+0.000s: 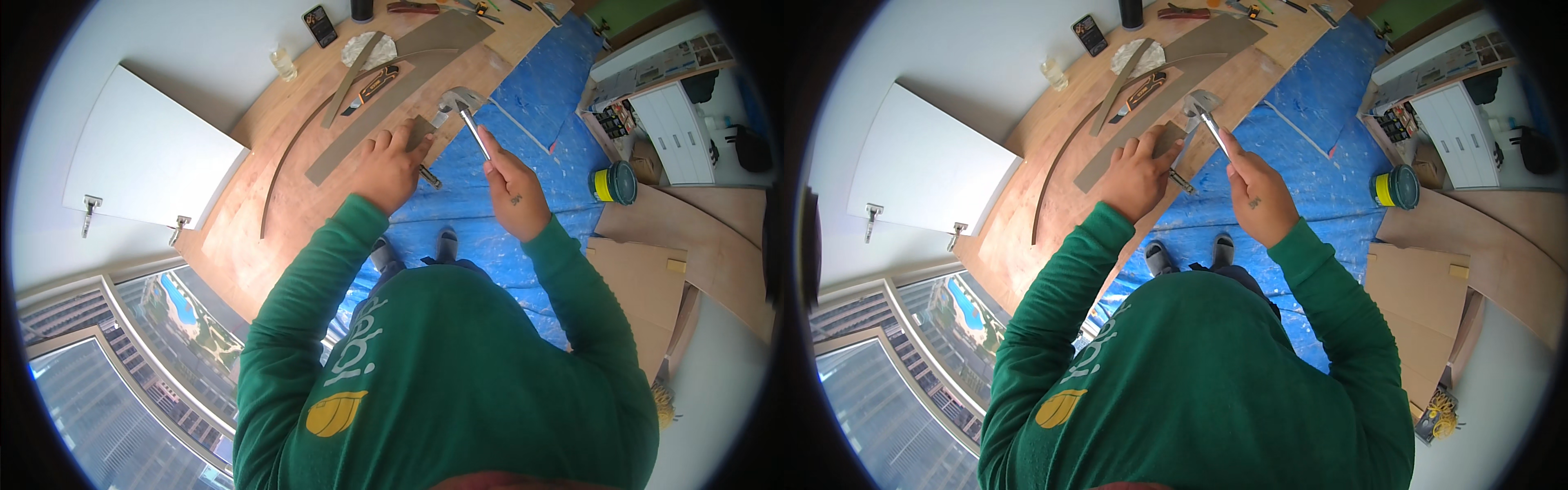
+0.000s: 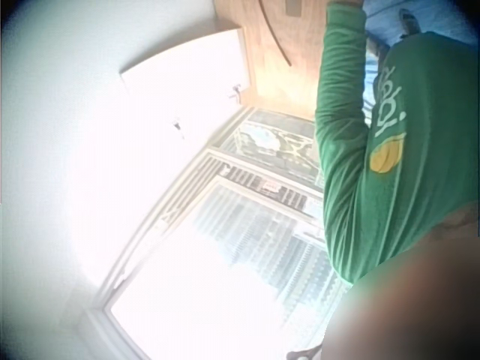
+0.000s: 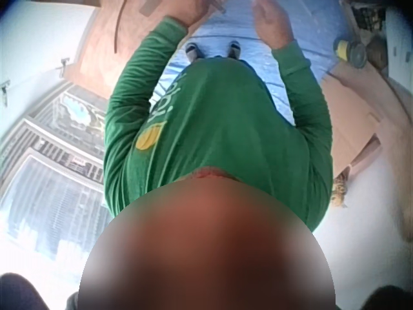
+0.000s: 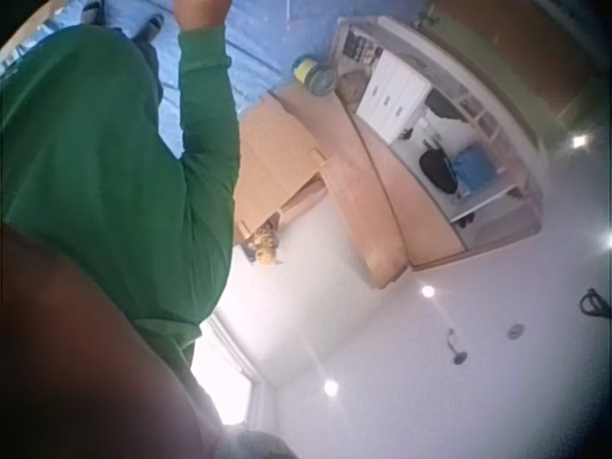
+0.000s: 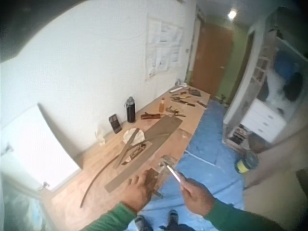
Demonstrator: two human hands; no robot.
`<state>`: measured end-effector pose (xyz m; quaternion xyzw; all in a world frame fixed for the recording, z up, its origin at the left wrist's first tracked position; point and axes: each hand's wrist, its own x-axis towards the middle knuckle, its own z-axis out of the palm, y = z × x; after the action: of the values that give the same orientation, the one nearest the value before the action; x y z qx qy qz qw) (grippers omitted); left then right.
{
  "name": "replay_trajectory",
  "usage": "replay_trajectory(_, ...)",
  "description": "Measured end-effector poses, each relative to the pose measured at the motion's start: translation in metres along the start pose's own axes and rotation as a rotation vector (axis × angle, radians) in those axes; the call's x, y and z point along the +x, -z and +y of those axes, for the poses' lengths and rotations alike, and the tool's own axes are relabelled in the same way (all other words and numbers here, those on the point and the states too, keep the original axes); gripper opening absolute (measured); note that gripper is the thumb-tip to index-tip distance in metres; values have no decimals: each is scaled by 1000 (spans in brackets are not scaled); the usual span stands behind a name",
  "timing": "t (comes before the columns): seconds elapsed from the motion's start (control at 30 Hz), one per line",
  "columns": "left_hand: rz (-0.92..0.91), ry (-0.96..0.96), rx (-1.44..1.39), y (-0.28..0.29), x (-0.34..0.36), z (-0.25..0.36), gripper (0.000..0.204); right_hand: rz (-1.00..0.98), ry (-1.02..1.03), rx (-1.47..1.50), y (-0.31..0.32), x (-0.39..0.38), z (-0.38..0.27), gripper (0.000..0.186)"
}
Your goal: The person fits curved wooden trim pieces onto a white cabinet door, using a hammer to tap them into place. They move between the main room and a bathroom, handling trim pieces and tools.
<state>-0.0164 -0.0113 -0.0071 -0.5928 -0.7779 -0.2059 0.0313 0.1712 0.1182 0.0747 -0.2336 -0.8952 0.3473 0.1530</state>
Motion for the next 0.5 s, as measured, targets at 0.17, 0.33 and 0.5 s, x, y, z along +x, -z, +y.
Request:
replay_trajectory(0.17,6,-7,13,-2,4,2,53,-54,-13,-8,-3,-3,31,53)
replay_trajectory(0.33,32,-1,33,-5,2,-1,51,31,22,22,1,3,13,52)
replay_trajectory(0.5,26,2,27,-4,5,3,51,-89,-21,0,-8,-3,36,52)
